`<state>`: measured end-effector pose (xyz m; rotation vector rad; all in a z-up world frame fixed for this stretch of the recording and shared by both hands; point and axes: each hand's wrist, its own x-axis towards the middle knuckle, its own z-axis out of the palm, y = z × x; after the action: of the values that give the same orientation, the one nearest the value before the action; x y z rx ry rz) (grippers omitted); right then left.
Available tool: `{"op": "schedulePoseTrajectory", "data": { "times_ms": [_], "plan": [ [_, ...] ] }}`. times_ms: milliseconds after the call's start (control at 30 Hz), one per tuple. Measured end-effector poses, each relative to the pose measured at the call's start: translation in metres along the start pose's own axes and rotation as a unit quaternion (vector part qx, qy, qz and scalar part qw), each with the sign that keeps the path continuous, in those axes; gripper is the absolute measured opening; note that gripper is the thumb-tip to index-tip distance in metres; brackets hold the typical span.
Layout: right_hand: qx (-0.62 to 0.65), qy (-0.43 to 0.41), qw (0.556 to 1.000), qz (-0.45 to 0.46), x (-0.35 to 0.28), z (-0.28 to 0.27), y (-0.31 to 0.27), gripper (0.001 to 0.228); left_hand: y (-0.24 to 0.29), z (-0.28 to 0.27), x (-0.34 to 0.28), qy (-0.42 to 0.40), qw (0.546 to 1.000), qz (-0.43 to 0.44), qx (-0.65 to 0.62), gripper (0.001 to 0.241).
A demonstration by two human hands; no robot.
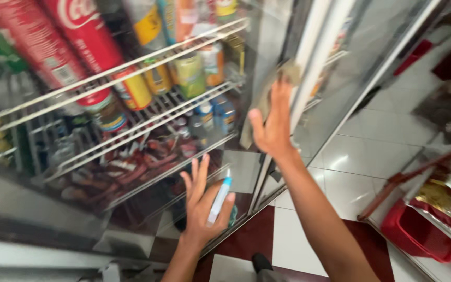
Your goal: The person cleans the glass door of a refrigerator in a store using a spray bottle and a cloth.
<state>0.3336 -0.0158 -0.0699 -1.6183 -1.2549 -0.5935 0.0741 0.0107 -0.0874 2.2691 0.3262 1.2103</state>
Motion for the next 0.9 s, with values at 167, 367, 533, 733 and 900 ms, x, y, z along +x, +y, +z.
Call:
{"op": "schedulePoseTrajectory", "data": {
  "times_ms": [167,367,533,733,900],
  "plan": [
    [0.044,-0.054,0.996,0.054,-0.041,0.012,0.005,0.078,-0.009,0.007,-0.003,0.004,1.000,0.009,0.007,0.025],
    [0.061,-0.043,0.994,0.075,-0.038,0.027,-0.011,0.074,-0.012,-0.001,-0.006,-0.002,1.000,0.003,0.009,0.025],
    [0.061,-0.016,0.998,-0.026,-0.028,0.042,-0.070,0.073,-0.010,-0.027,-0.018,0.027,0.999,-0.005,0.023,0.021],
    [0.062,-0.028,0.985,-0.155,-0.014,0.071,-0.180,0.070,-0.006,-0.092,-0.052,0.102,0.990,-0.035,0.093,0.027],
    [0.058,-0.082,0.962,-0.254,-0.019,0.097,-0.264,0.062,-0.001,-0.142,-0.089,0.230,0.961,-0.060,0.139,0.025]
  ]
}}
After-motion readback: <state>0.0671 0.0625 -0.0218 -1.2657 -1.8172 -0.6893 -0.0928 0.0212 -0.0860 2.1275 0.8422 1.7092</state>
